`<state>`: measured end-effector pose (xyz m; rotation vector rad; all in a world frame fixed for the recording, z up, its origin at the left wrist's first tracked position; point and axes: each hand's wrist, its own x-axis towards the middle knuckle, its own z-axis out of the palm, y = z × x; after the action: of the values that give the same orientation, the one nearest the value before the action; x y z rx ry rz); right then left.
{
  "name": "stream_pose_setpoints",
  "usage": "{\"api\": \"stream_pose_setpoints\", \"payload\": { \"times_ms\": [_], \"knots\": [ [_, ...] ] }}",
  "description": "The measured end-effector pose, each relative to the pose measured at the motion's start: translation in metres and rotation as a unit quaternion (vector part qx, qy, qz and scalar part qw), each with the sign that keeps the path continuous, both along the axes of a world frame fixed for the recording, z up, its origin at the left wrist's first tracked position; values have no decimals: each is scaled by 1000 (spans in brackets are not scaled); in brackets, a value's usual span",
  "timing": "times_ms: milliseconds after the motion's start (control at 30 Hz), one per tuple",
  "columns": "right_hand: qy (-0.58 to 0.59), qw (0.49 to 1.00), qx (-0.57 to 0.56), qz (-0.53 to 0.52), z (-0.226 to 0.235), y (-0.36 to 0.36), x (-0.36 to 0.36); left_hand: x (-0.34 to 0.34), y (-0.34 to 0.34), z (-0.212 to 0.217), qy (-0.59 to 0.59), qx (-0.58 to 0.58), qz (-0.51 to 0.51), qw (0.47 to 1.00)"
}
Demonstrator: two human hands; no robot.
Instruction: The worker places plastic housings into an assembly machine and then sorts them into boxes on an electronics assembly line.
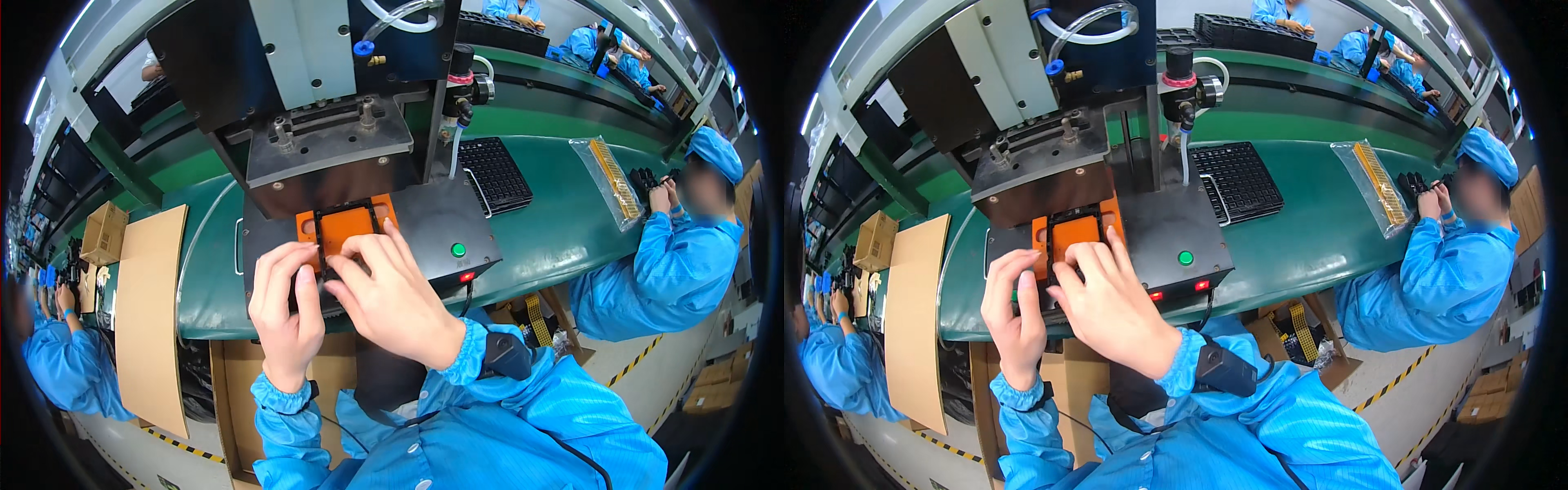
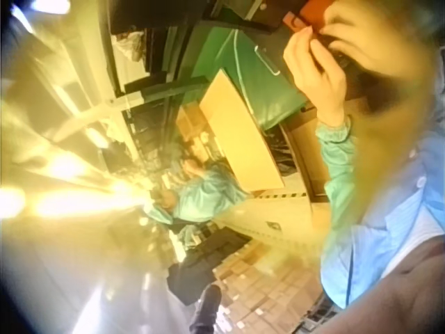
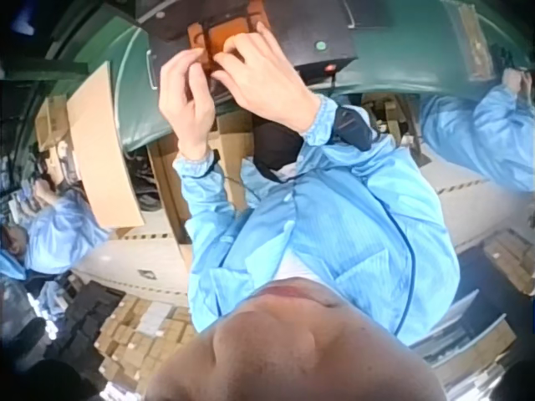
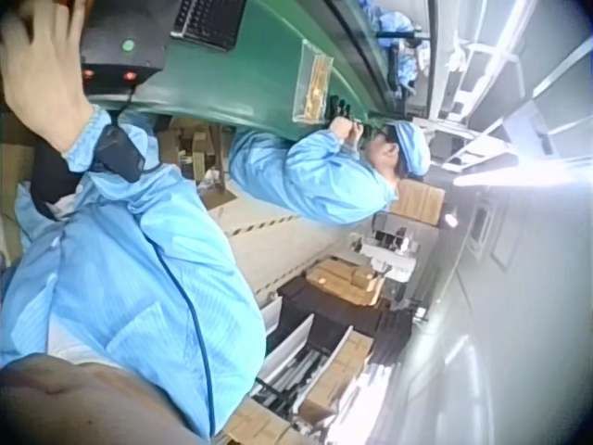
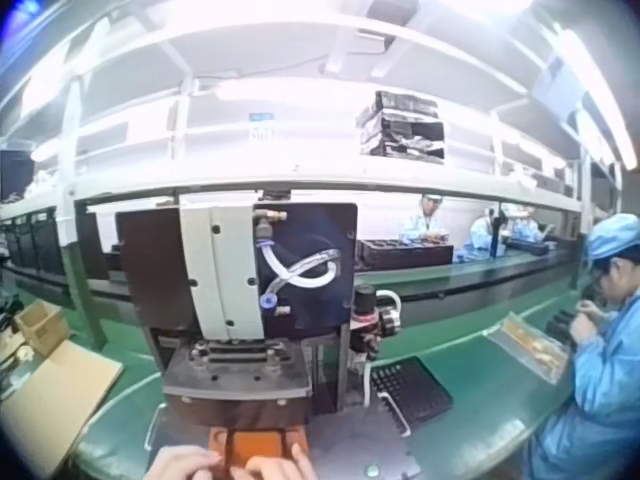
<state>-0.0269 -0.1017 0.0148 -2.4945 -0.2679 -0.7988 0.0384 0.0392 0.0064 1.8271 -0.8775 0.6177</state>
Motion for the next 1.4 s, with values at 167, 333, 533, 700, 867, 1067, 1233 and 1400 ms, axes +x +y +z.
{"api": "stream_pose_setpoints", "payload": {
  "times_ms": [167, 333, 533, 700, 867, 1067, 1233, 1400],
  "knots": [
    [16, 990, -139, 6, -16, -1, -16, 13, -7, 2, -70, 256, 42, 963],
    [36, 996, -74, -28, -12, -33, -1, 9, -7, 8, -49, 361, 36, 931],
    [58, 994, -89, -6, -6, -55, -6, 8, -3, 8, -32, 352, 7, 935],
    [61, 992, -100, -39, -16, -88, -75, -39, 36, -10, -15, 393, 141, 909],
    [-24, 991, 130, -30, -20, -154, -60, -29, 33, -45, -57, 286, 193, 937],
    [50, 971, 21, -233, -51, -291, 36, -15, 13, -79, -130, 163, 263, 942],
    [56, 973, -60, -218, -69, -323, 80, -19, 10, -77, -116, 151, 288, 939],
    [49, 974, -98, -201, -76, -327, 93, -17, 10, -79, -121, 139, 302, 935]
  ]
}}
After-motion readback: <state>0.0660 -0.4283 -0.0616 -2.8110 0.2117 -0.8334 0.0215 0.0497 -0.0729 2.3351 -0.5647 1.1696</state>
